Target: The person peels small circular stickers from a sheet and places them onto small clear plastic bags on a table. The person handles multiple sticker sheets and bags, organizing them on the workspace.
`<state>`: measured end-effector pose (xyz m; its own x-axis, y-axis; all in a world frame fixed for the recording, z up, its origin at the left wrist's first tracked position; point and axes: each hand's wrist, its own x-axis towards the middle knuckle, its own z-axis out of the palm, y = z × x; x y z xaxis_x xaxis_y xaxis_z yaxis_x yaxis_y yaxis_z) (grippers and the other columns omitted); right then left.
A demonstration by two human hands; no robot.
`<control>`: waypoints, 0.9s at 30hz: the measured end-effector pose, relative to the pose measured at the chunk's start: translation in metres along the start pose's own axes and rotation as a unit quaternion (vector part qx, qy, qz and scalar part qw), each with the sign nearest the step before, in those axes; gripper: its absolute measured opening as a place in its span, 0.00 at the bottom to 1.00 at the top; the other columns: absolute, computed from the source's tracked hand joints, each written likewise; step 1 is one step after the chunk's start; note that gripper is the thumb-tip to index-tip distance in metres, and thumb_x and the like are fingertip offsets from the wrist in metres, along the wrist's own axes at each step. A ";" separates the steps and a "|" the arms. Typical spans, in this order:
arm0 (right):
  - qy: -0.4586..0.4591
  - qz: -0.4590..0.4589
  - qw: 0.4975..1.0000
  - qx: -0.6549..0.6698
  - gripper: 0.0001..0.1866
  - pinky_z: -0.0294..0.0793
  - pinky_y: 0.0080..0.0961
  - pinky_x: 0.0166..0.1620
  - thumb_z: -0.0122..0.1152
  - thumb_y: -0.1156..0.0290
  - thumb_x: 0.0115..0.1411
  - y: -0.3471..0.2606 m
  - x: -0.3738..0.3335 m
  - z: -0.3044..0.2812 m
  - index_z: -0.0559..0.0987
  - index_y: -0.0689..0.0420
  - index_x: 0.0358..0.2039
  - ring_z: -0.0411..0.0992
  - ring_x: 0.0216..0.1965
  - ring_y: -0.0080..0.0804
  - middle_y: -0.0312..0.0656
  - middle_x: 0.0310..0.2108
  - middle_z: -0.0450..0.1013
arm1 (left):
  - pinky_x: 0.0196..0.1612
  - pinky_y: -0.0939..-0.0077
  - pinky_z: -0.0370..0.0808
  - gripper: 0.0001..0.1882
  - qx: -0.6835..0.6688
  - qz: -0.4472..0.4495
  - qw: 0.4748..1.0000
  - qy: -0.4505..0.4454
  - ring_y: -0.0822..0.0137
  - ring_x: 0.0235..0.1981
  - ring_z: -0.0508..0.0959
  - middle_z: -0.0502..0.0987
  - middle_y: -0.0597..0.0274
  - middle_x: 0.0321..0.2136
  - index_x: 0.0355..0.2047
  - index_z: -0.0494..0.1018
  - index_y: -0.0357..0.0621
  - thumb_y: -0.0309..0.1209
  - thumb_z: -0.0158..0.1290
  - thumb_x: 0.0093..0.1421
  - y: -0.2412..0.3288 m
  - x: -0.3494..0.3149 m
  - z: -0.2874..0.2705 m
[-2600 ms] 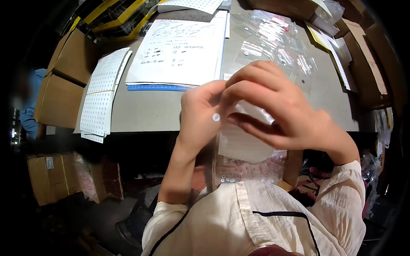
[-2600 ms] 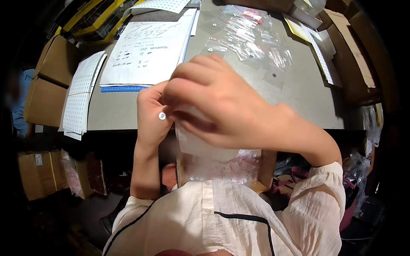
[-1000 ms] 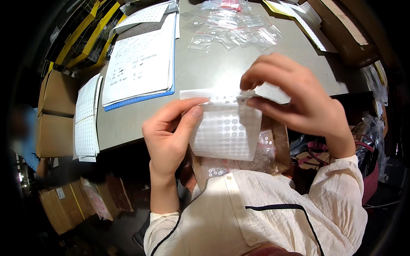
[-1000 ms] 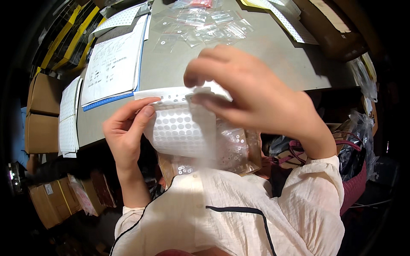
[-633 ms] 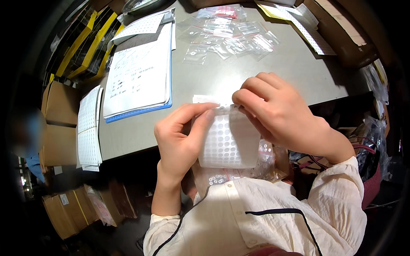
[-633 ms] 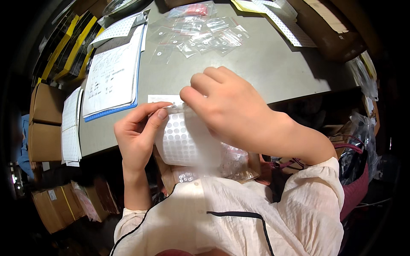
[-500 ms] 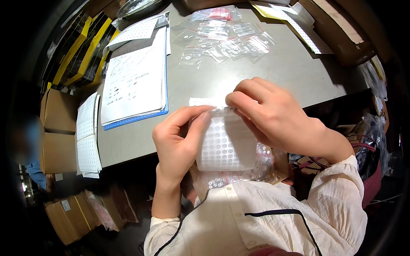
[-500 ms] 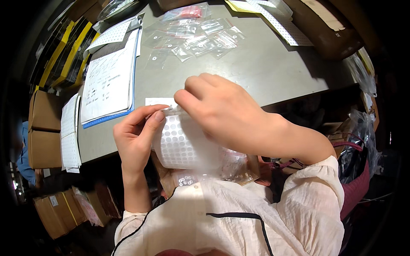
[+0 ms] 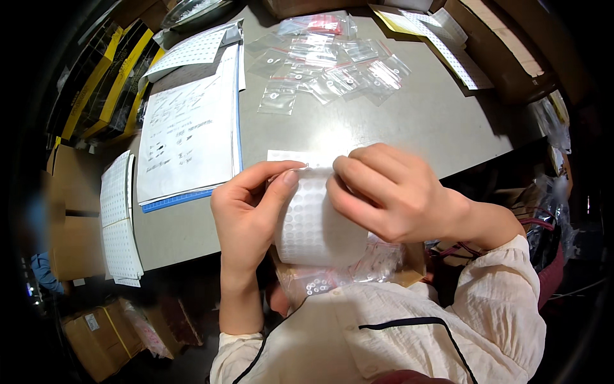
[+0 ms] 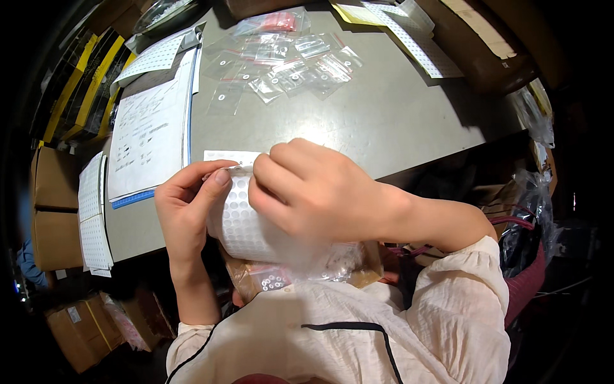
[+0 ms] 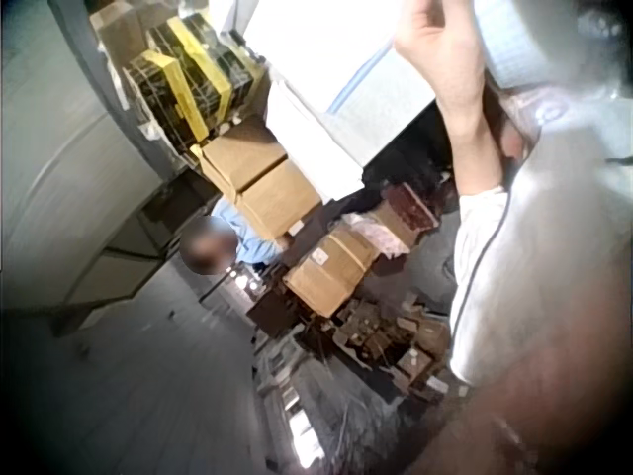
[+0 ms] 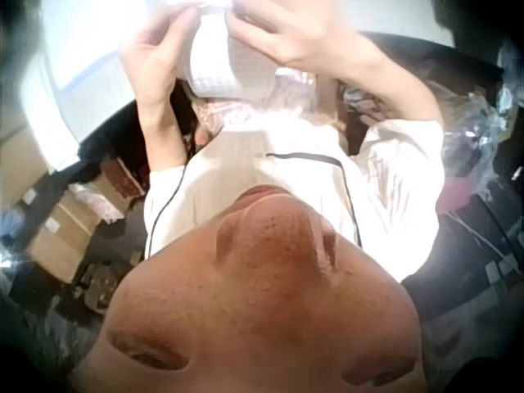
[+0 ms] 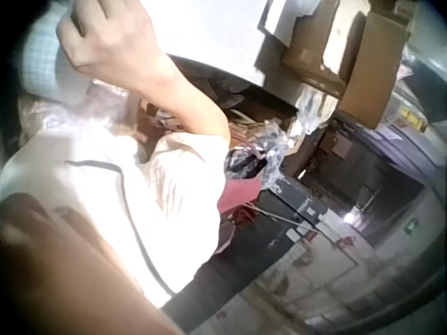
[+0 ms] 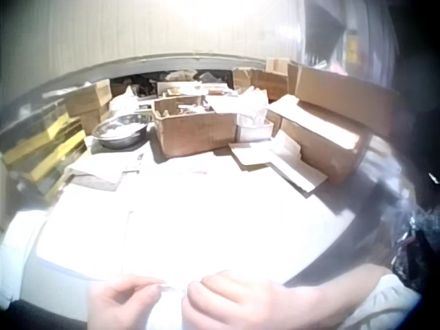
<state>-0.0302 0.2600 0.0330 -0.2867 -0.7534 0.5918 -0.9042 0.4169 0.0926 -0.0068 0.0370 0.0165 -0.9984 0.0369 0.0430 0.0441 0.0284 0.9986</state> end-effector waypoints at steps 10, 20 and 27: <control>0.006 0.282 0.885 0.369 0.12 0.77 0.21 0.35 0.68 0.76 0.57 0.052 0.008 -0.023 0.82 0.63 0.42 0.77 0.35 0.25 0.39 0.37 0.78 | 0.35 0.86 0.71 0.07 0.002 -0.011 1.000 0.017 0.80 0.30 0.76 0.82 0.66 0.29 0.40 0.83 0.33 0.23 0.60 0.63 -0.004 0.000 -0.006; -0.182 0.474 0.810 0.295 0.09 0.58 0.14 0.23 0.59 0.65 0.64 0.156 0.036 0.018 0.80 0.57 0.34 0.63 0.23 0.11 0.27 0.21 0.68 | 0.34 0.86 0.71 0.07 -0.003 0.010 1.000 0.028 0.80 0.30 0.76 0.83 0.65 0.30 0.40 0.83 0.33 0.22 0.59 0.63 -0.010 -0.001 -0.006; -0.303 0.511 0.744 0.305 0.08 0.54 0.14 0.21 0.58 0.62 0.62 0.143 0.062 0.033 0.79 0.51 0.35 0.58 0.19 0.11 0.25 0.20 0.65 | 0.35 0.87 0.70 0.08 -0.010 0.008 1.000 0.016 0.80 0.30 0.76 0.81 0.66 0.29 0.41 0.83 0.32 0.23 0.59 0.64 -0.013 -0.003 -0.010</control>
<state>-0.1876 0.2554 0.0563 -0.8464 -0.3695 -0.3834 -0.0381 0.7602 -0.6486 -0.0044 0.0270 0.0041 -0.9982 0.0053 0.0604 0.0604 0.0078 0.9981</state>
